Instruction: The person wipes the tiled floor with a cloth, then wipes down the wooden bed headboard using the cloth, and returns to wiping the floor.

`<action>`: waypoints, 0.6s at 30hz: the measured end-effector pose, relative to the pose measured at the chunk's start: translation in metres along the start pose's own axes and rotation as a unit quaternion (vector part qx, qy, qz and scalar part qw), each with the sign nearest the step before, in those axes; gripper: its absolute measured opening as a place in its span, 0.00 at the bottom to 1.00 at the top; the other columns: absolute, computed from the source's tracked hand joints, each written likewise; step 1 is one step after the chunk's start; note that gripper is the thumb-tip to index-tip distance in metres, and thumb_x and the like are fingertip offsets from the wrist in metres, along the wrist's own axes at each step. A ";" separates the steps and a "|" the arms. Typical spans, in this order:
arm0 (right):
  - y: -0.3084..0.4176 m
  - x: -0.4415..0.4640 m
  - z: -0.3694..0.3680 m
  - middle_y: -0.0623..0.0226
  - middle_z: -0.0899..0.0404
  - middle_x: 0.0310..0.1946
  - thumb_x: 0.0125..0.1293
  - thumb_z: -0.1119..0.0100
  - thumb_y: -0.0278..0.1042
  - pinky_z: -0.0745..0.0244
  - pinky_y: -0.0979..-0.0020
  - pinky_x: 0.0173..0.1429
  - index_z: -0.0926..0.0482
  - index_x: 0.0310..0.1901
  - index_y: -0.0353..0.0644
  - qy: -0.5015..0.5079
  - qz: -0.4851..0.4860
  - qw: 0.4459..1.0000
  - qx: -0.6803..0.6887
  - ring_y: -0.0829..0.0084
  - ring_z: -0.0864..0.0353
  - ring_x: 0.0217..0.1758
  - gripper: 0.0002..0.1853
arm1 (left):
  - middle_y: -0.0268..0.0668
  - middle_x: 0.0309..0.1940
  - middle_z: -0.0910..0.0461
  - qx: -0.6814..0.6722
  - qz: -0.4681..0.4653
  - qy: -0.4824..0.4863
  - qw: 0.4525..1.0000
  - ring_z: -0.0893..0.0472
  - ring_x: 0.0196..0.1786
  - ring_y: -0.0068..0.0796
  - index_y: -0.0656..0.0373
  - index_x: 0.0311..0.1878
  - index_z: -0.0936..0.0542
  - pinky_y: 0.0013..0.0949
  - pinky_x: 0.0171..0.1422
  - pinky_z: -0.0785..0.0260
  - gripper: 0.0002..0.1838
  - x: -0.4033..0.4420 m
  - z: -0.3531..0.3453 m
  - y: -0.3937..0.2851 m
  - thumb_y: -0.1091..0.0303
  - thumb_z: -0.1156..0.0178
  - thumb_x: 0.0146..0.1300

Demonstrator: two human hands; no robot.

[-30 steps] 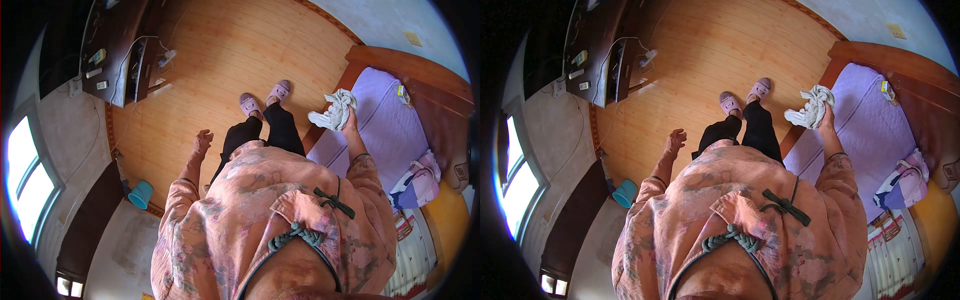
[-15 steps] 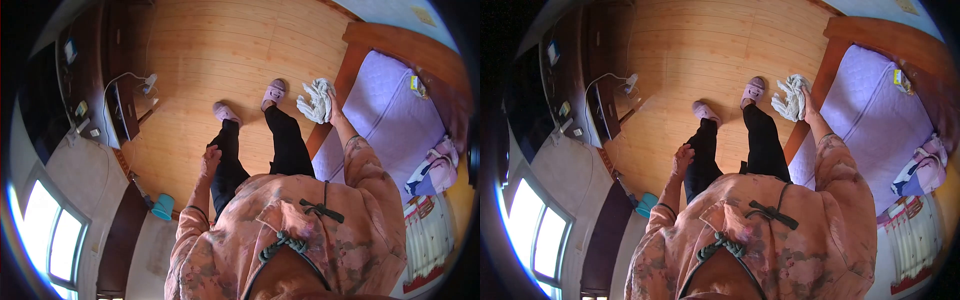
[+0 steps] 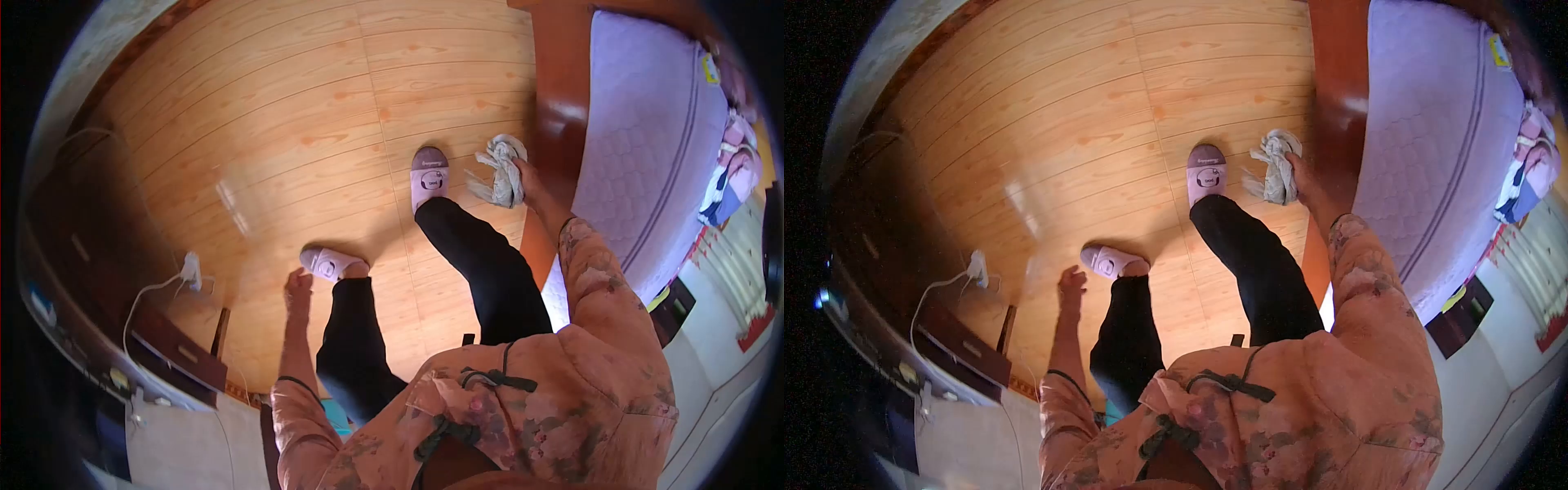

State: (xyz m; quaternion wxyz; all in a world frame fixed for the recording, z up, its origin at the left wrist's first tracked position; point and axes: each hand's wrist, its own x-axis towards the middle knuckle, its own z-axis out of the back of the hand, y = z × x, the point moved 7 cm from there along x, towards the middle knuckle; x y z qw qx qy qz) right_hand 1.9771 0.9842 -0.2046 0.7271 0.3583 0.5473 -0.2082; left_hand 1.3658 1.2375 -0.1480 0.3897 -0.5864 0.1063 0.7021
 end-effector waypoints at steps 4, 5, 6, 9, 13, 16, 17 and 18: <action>0.029 0.012 -0.037 0.60 0.21 0.48 0.69 0.51 0.48 0.26 0.66 0.56 0.27 0.56 0.39 -0.001 0.079 0.984 0.158 0.68 0.21 0.50 0.23 | 0.32 0.30 0.24 0.111 -0.096 -0.010 0.989 0.25 0.33 0.22 0.62 0.56 0.26 0.29 0.38 0.29 0.22 0.130 0.020 -0.002 0.63 0.40 0.60; 0.030 0.024 -0.047 0.60 0.21 0.49 0.68 0.49 0.47 0.27 0.66 0.58 0.27 0.56 0.40 -0.003 0.098 0.972 0.214 0.68 0.21 0.51 0.22 | 0.36 0.34 0.22 0.143 -0.126 -0.007 0.982 0.23 0.36 0.26 0.62 0.57 0.27 0.31 0.42 0.28 0.23 0.171 0.026 0.008 0.63 0.40 0.60; 0.026 0.042 -0.055 0.59 0.23 0.51 0.66 0.46 0.47 0.28 0.66 0.59 0.29 0.58 0.39 -0.030 0.132 0.975 0.176 0.67 0.22 0.52 0.25 | 0.40 0.40 0.23 0.169 -0.161 -0.049 0.971 0.23 0.42 0.30 0.61 0.59 0.29 0.34 0.47 0.29 0.25 0.195 0.034 0.003 0.62 0.39 0.60; 0.010 0.103 -0.061 0.57 0.26 0.55 0.59 0.38 0.47 0.31 0.67 0.61 0.33 0.62 0.36 -0.132 0.215 0.968 0.000 0.64 0.25 0.55 0.33 | 0.47 0.56 0.29 0.267 -0.226 -0.158 0.924 0.29 0.59 0.42 0.57 0.66 0.36 0.45 0.59 0.35 0.33 0.228 0.038 -0.050 0.60 0.37 0.60; -0.005 0.145 -0.096 0.56 0.25 0.52 0.55 0.34 0.42 0.31 0.68 0.59 0.33 0.59 0.35 -0.327 0.234 0.885 -0.233 0.63 0.25 0.55 0.32 | 0.54 0.71 0.50 0.382 -0.269 -0.226 0.855 0.49 0.72 0.56 0.50 0.74 0.49 0.60 0.67 0.48 0.46 0.244 0.010 -0.087 0.49 0.36 0.57; 0.000 0.152 -0.097 0.57 0.24 0.49 0.53 0.35 0.33 0.28 0.67 0.55 0.32 0.57 0.35 -0.269 0.234 0.927 -0.119 0.62 0.24 0.52 0.29 | 0.65 0.72 0.64 0.435 -0.307 -0.256 0.807 0.61 0.73 0.68 0.55 0.75 0.58 0.64 0.71 0.60 0.58 0.253 -0.028 -0.086 0.33 0.40 0.52; 0.004 0.150 -0.092 0.58 0.24 0.48 0.53 0.36 0.30 0.27 0.67 0.54 0.32 0.57 0.35 -0.214 0.238 0.946 -0.052 0.61 0.24 0.51 0.28 | 0.67 0.71 0.67 0.437 -0.249 -0.261 0.824 0.66 0.74 0.68 0.59 0.75 0.60 0.66 0.71 0.68 0.61 0.260 -0.035 -0.082 0.29 0.43 0.51; 0.008 0.149 -0.087 0.58 0.23 0.47 0.52 0.36 0.27 0.27 0.67 0.52 0.31 0.56 0.35 -0.187 0.215 0.958 -0.015 0.62 0.23 0.50 0.27 | 0.67 0.71 0.68 0.430 -0.271 -0.266 0.819 0.68 0.74 0.67 0.59 0.75 0.61 0.66 0.72 0.69 0.61 0.263 -0.036 -0.081 0.29 0.43 0.52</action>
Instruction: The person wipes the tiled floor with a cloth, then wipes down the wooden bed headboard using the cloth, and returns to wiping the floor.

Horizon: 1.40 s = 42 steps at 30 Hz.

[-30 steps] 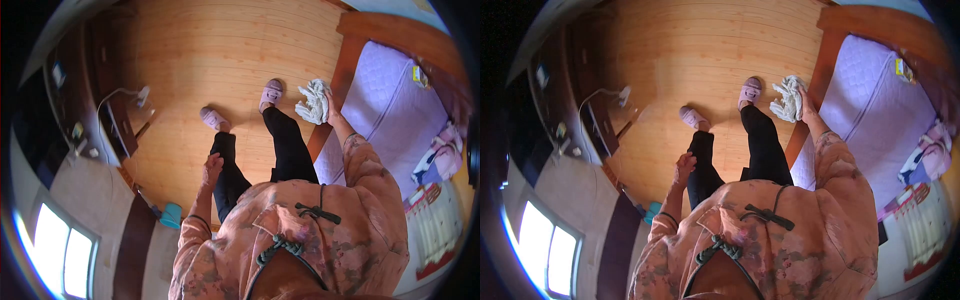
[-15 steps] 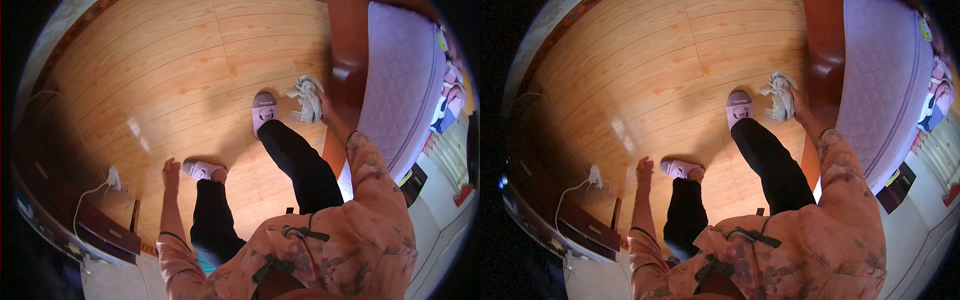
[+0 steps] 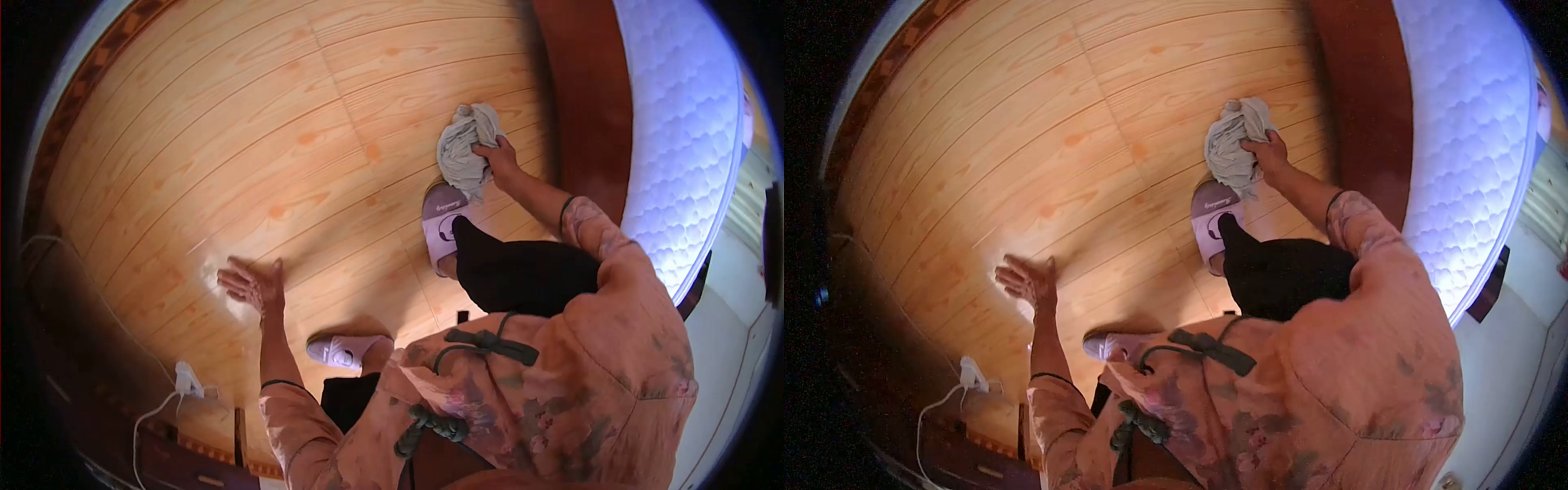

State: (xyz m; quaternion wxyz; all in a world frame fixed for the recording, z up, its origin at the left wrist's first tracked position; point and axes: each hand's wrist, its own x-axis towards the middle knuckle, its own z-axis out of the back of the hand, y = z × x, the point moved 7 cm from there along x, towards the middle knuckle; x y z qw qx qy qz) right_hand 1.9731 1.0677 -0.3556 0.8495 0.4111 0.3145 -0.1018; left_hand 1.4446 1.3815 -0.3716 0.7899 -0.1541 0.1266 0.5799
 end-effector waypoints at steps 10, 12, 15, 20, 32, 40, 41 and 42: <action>0.108 -0.017 -0.086 0.65 0.22 0.37 0.52 0.48 0.19 0.23 0.68 0.40 0.26 0.49 0.38 0.269 -0.007 0.942 0.200 0.70 0.21 0.38 0.20 | 0.65 0.72 0.68 0.028 0.009 0.016 0.999 0.68 0.74 0.68 0.57 0.75 0.63 0.68 0.71 0.67 0.61 -0.008 0.010 -0.003 0.34 0.38 0.51; 0.133 -0.017 -0.092 0.67 0.25 0.29 0.51 0.50 0.20 0.28 0.73 0.30 0.26 0.44 0.39 0.400 0.002 0.901 0.169 0.75 0.25 0.28 0.16 | 0.64 0.72 0.68 0.026 0.022 0.046 0.998 0.68 0.74 0.66 0.56 0.75 0.63 0.67 0.72 0.67 0.61 -0.007 0.013 -0.007 0.35 0.38 0.51; 0.205 -0.079 -0.067 0.67 0.27 0.25 0.51 0.49 0.21 0.34 0.75 0.24 0.27 0.41 0.39 0.513 0.050 0.845 0.141 0.77 0.29 0.22 0.14 | 0.64 0.72 0.68 0.034 0.021 0.052 0.998 0.68 0.75 0.65 0.55 0.75 0.63 0.65 0.73 0.67 0.60 -0.009 0.018 -0.009 0.35 0.38 0.52; 0.142 0.005 0.022 0.67 0.27 0.25 0.52 0.48 0.22 0.33 0.76 0.24 0.26 0.42 0.39 0.224 0.077 0.970 0.046 0.78 0.29 0.22 0.14 | 0.63 0.73 0.68 0.027 0.036 0.078 0.996 0.69 0.75 0.64 0.55 0.75 0.63 0.63 0.73 0.68 0.59 -0.014 0.025 -0.014 0.35 0.40 0.53; 0.164 -0.036 -0.048 0.48 0.40 0.65 0.50 0.33 0.37 0.44 0.54 0.69 0.34 0.65 0.54 0.106 0.553 0.699 -0.442 0.50 0.43 0.68 0.37 | 0.61 0.73 0.71 0.047 0.058 0.117 0.990 0.72 0.75 0.60 0.55 0.75 0.67 0.60 0.75 0.72 0.59 -0.012 0.026 -0.017 0.36 0.41 0.55; 0.147 -0.002 -0.099 0.55 0.38 0.65 0.51 0.32 0.39 0.39 0.60 0.67 0.31 0.62 0.52 0.104 0.484 0.733 -0.466 0.53 0.40 0.69 0.34 | 0.62 0.73 0.70 0.050 0.045 0.102 0.992 0.70 0.75 0.61 0.54 0.75 0.68 0.61 0.74 0.70 0.59 -0.009 0.020 -0.016 0.36 0.41 0.56; 0.148 0.004 -0.088 0.56 0.35 0.63 0.52 0.34 0.38 0.37 0.61 0.65 0.31 0.61 0.50 0.101 0.479 0.772 -0.406 0.55 0.37 0.66 0.32 | 0.62 0.73 0.70 0.055 0.045 0.103 0.992 0.70 0.75 0.61 0.53 0.75 0.68 0.61 0.74 0.69 0.59 -0.009 0.020 -0.015 0.36 0.41 0.56; 0.148 0.013 -0.075 0.57 0.32 0.60 0.52 0.35 0.37 0.35 0.62 0.63 0.30 0.61 0.48 0.098 0.473 0.806 -0.343 0.56 0.33 0.63 0.31 | 0.62 0.73 0.70 0.059 0.038 0.094 0.993 0.69 0.75 0.62 0.53 0.75 0.68 0.61 0.74 0.67 0.59 -0.009 0.018 -0.013 0.36 0.41 0.56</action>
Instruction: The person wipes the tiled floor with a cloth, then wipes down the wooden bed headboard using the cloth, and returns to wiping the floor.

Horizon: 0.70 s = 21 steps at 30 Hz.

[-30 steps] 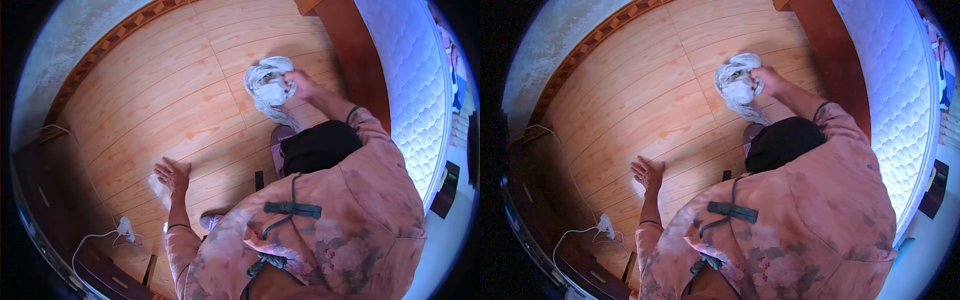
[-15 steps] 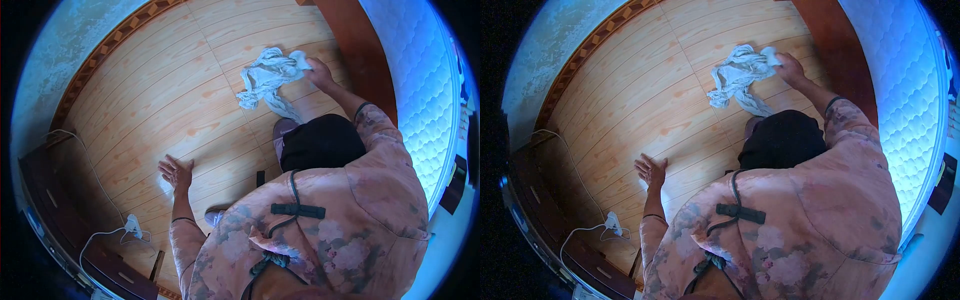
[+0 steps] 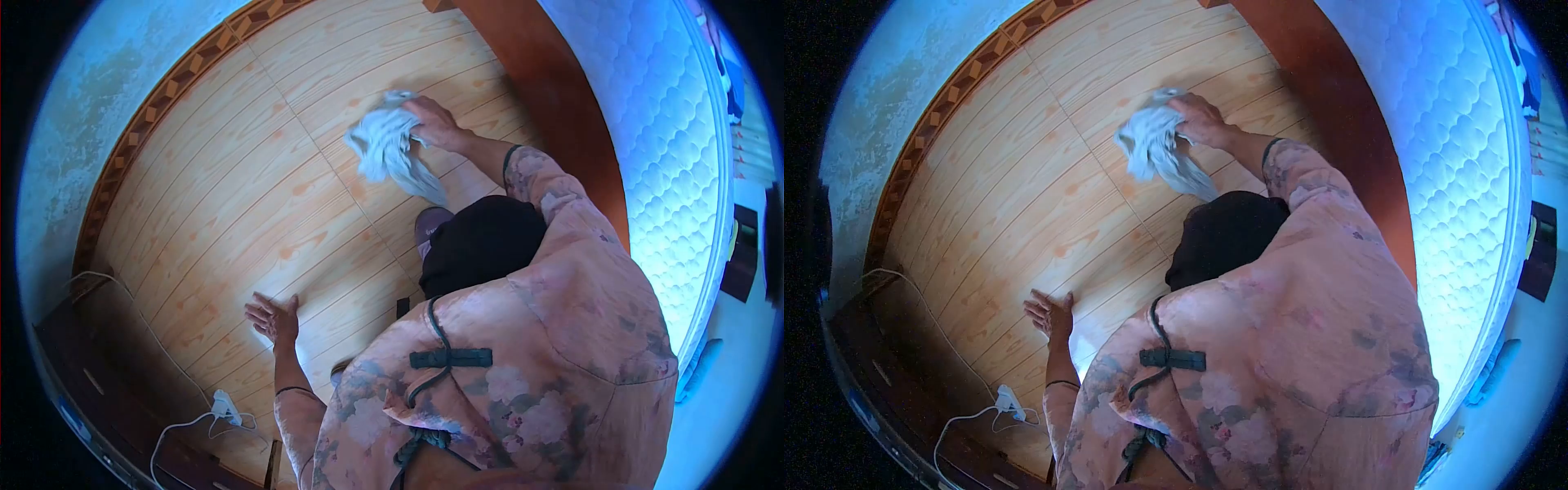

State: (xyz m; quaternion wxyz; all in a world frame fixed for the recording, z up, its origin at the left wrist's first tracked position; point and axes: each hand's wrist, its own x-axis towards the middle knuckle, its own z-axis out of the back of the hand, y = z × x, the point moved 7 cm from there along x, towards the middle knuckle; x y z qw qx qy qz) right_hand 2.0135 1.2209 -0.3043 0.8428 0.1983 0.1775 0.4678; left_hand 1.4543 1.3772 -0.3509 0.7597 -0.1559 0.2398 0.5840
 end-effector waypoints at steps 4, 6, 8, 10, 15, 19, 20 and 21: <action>-0.053 -0.071 0.042 0.62 0.26 0.55 0.61 0.40 0.35 0.35 0.69 0.63 0.32 0.62 0.40 -0.088 -0.201 0.934 0.280 0.70 0.28 0.58 0.27 | 0.62 0.73 0.70 0.015 -0.003 -0.013 1.000 0.69 0.75 0.62 0.54 0.74 0.68 0.61 0.74 0.66 0.59 -0.001 0.000 -0.002 0.35 0.42 0.56; -0.080 -0.139 0.051 0.61 0.26 0.55 0.59 0.39 0.36 0.36 0.69 0.63 0.33 0.63 0.41 -0.146 -0.255 0.922 0.253 0.71 0.28 0.58 0.30 | 0.61 0.73 0.71 0.035 0.000 -0.008 0.999 0.69 0.75 0.61 0.53 0.74 0.69 0.60 0.74 0.66 0.58 0.001 -0.003 0.002 0.33 0.45 0.57; -0.083 -0.217 0.054 0.60 0.26 0.55 0.61 0.41 0.39 0.37 0.69 0.63 0.36 0.66 0.41 -0.147 -0.321 0.869 0.345 0.67 0.29 0.58 0.31 | 0.63 0.72 0.70 0.024 -0.004 -0.024 0.999 0.68 0.75 0.62 0.55 0.74 0.67 0.60 0.74 0.64 0.59 -0.001 -0.002 0.002 0.34 0.42 0.55; -0.119 -0.323 0.044 0.57 0.27 0.56 0.60 0.41 0.47 0.38 0.67 0.65 0.35 0.65 0.39 -0.158 -0.431 0.864 0.207 0.63 0.29 0.60 0.34 | 0.64 0.72 0.69 0.023 -0.005 -0.029 0.999 0.67 0.75 0.63 0.55 0.74 0.67 0.60 0.74 0.64 0.59 0.000 -0.002 -0.001 0.35 0.40 0.55; -0.151 -0.539 -0.007 0.55 0.27 0.57 0.60 0.41 0.49 0.37 0.65 0.65 0.35 0.65 0.38 -0.078 -0.785 0.615 0.000 0.60 0.29 0.60 0.35 | 0.63 0.73 0.69 0.034 0.007 -0.018 0.999 0.67 0.75 0.61 0.55 0.74 0.67 0.59 0.74 0.64 0.59 0.001 -0.003 0.001 0.35 0.41 0.56; -0.164 -0.557 -0.014 0.54 0.27 0.56 0.59 0.41 0.50 0.37 0.63 0.64 0.36 0.65 0.40 -0.042 -0.820 0.570 -0.036 0.60 0.29 0.60 0.35 | 0.63 0.73 0.70 0.025 0.009 -0.010 1.000 0.67 0.75 0.62 0.55 0.74 0.67 0.58 0.75 0.65 0.59 -0.001 -0.004 -0.001 0.36 0.41 0.56; -0.171 -0.547 -0.014 0.54 0.27 0.56 0.59 0.42 0.50 0.36 0.63 0.64 0.36 0.65 0.40 -0.041 -0.818 0.572 -0.038 0.60 0.29 0.60 0.35 | 0.63 0.73 0.70 0.023 0.010 -0.006 1.000 0.68 0.75 0.62 0.55 0.74 0.67 0.58 0.75 0.65 0.58 -0.001 -0.002 -0.002 0.36 0.41 0.56; -0.179 -0.535 -0.010 0.54 0.26 0.56 0.59 0.42 0.50 0.36 0.63 0.63 0.36 0.65 0.40 -0.044 -0.812 0.580 -0.041 0.60 0.29 0.60 0.35 | 0.63 0.73 0.70 0.021 0.010 -0.002 1.000 0.68 0.75 0.62 0.56 0.74 0.67 0.59 0.75 0.65 0.58 -0.001 0.001 -0.004 0.37 0.41 0.57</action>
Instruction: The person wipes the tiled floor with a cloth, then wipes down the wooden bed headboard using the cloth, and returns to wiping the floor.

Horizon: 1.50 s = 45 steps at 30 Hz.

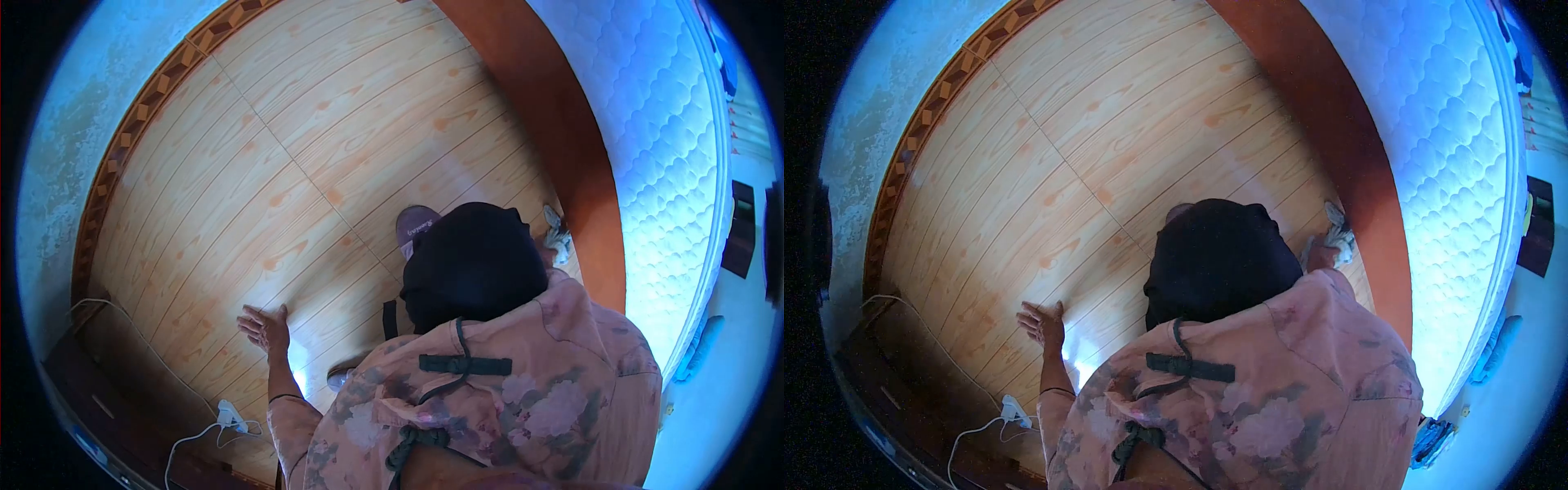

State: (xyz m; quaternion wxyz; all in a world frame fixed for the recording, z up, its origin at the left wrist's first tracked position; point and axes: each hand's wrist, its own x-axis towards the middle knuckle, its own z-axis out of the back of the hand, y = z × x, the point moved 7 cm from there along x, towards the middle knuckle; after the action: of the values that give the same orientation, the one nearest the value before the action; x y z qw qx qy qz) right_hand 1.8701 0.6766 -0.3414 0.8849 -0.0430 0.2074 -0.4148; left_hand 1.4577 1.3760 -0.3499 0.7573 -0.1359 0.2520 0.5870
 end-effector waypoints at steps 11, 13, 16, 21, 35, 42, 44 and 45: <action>0.291 0.000 0.050 0.53 0.26 0.55 0.59 0.43 0.51 0.34 0.60 0.61 0.36 0.65 0.45 -0.053 0.170 0.980 0.090 0.59 0.28 0.60 0.34 | 0.66 0.72 0.71 0.006 0.005 0.027 1.000 0.69 0.75 0.64 0.59 0.74 0.69 0.62 0.74 0.66 0.60 0.007 -0.005 0.002 0.42 0.38 0.55; 0.359 -0.014 0.061 0.52 0.26 0.55 0.59 0.44 0.51 0.33 0.59 0.61 0.36 0.65 0.45 -0.060 0.207 0.971 0.102 0.58 0.28 0.60 0.34 | 0.62 0.73 0.73 0.008 0.011 0.039 0.999 0.71 0.75 0.61 0.56 0.74 0.70 0.62 0.74 0.66 0.60 0.010 -0.013 0.011 0.40 0.39 0.56; 0.457 -0.041 0.081 0.52 0.26 0.55 0.59 0.44 0.51 0.33 0.58 0.61 0.36 0.65 0.47 -0.068 0.263 0.955 0.118 0.58 0.28 0.60 0.34 | 0.65 0.72 0.74 0.001 0.018 0.060 0.998 0.71 0.75 0.64 0.59 0.73 0.71 0.61 0.74 0.70 0.61 0.009 -0.006 0.002 0.44 0.36 0.55; 0.575 -0.101 0.105 0.51 0.25 0.54 0.59 0.45 0.51 0.32 0.57 0.60 0.36 0.66 0.49 -0.063 0.342 0.929 0.129 0.58 0.28 0.60 0.33 | 0.64 0.72 0.76 -0.003 0.025 0.078 0.997 0.72 0.75 0.63 0.59 0.73 0.72 0.61 0.74 0.72 0.61 0.006 0.003 -0.005 0.44 0.37 0.56; 0.504 -0.509 -0.035 0.49 0.29 0.53 0.57 0.47 0.38 0.33 0.45 0.51 0.29 0.61 0.55 -0.036 0.867 0.491 0.078 0.48 0.29 0.56 0.26 | 0.63 0.72 0.76 -0.017 0.015 0.085 0.996 0.75 0.75 0.62 0.58 0.73 0.72 0.61 0.74 0.71 0.61 0.007 -0.005 0.004 0.39 0.39 0.56; 0.466 -0.575 -0.054 0.62 0.21 0.38 0.50 0.42 0.26 0.25 0.68 0.45 0.26 0.53 0.44 0.662 0.537 0.454 0.259 0.69 0.21 0.42 0.24 | 0.64 0.72 0.75 0.012 0.005 0.093 0.996 0.72 0.75 0.64 0.59 0.73 0.71 0.60 0.74 0.61 0.61 0.008 -0.004 0.005 0.37 0.40 0.56; 0.463 -0.542 -0.005 0.63 0.22 0.38 0.49 0.41 0.24 0.24 0.69 0.46 0.28 0.51 0.37 0.700 0.439 0.441 0.349 0.73 0.22 0.42 0.23 | 0.65 0.72 0.74 0.018 0.003 0.087 0.996 0.71 0.74 0.65 0.58 0.73 0.71 0.60 0.74 0.61 0.61 0.009 -0.004 0.004 0.37 0.40 0.55; 0.458 -0.525 0.027 0.66 0.22 0.34 0.49 0.42 0.26 0.25 0.70 0.42 0.25 0.45 0.36 0.720 0.429 0.392 0.379 0.74 0.22 0.36 0.18 | 0.65 0.72 0.73 0.014 0.000 0.080 0.997 0.71 0.74 0.65 0.58 0.74 0.70 0.60 0.74 0.61 0.61 0.008 -0.002 0.003 0.37 0.39 0.55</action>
State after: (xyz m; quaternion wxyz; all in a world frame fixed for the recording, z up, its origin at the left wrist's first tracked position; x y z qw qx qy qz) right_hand 1.9098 1.3678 -0.2567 0.3920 0.7059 0.5801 0.1071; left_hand 1.4557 1.3823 -0.3559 0.7366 -0.1723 0.3199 0.5704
